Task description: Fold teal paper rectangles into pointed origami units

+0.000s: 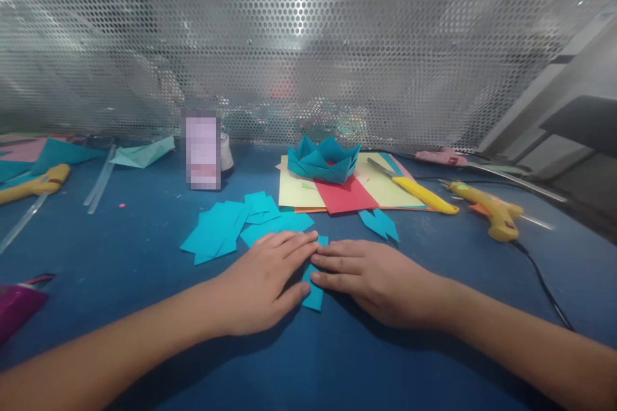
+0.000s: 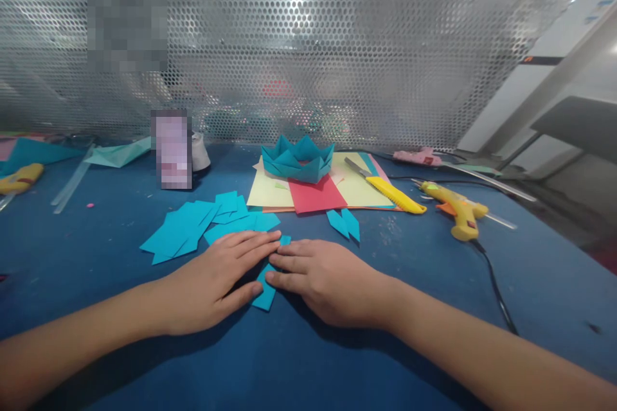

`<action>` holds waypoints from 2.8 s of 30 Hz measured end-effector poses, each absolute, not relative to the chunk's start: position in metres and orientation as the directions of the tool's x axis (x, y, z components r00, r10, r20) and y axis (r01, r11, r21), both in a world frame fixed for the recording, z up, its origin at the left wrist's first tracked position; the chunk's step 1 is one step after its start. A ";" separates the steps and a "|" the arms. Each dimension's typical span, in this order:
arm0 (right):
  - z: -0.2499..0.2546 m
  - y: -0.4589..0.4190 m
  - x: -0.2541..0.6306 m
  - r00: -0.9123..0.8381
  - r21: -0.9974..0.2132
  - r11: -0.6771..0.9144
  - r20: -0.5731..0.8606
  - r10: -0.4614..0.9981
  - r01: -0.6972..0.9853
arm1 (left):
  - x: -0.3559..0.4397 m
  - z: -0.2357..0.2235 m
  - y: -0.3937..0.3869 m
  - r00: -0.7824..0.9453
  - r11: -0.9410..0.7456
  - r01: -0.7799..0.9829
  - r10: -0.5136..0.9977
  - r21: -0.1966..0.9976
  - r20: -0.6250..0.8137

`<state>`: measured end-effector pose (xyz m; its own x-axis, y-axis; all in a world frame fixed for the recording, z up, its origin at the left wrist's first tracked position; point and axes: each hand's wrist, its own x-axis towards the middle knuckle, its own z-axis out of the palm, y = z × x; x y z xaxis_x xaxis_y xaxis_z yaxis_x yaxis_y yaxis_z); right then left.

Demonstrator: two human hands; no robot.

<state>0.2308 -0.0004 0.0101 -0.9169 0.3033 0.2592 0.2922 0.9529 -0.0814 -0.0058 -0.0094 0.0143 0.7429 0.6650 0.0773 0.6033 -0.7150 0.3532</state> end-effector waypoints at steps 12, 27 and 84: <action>0.014 0.000 0.233 -0.935 -0.102 0.947 0.161 0.317 0.303 | -0.003 0.018 -0.013 0.723 -0.680 0.642 0.690 0.355 0.014; 0.016 0.000 0.232 -0.936 -0.083 0.954 0.184 0.299 0.288 | 0.011 0.019 -0.024 0.591 -0.533 0.740 0.806 0.409 -0.018; 0.010 0.000 0.237 -0.768 -0.093 0.909 0.504 0.395 0.407 | 0.006 0.014 -0.026 0.616 -0.597 0.489 0.753 0.636 0.233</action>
<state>0.2367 0.0000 0.0104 -0.7681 0.3953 0.5038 0.4069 0.9088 -0.0926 0.0064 -0.0259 0.0138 0.6158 0.7526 0.2333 0.4887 -0.5971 0.6361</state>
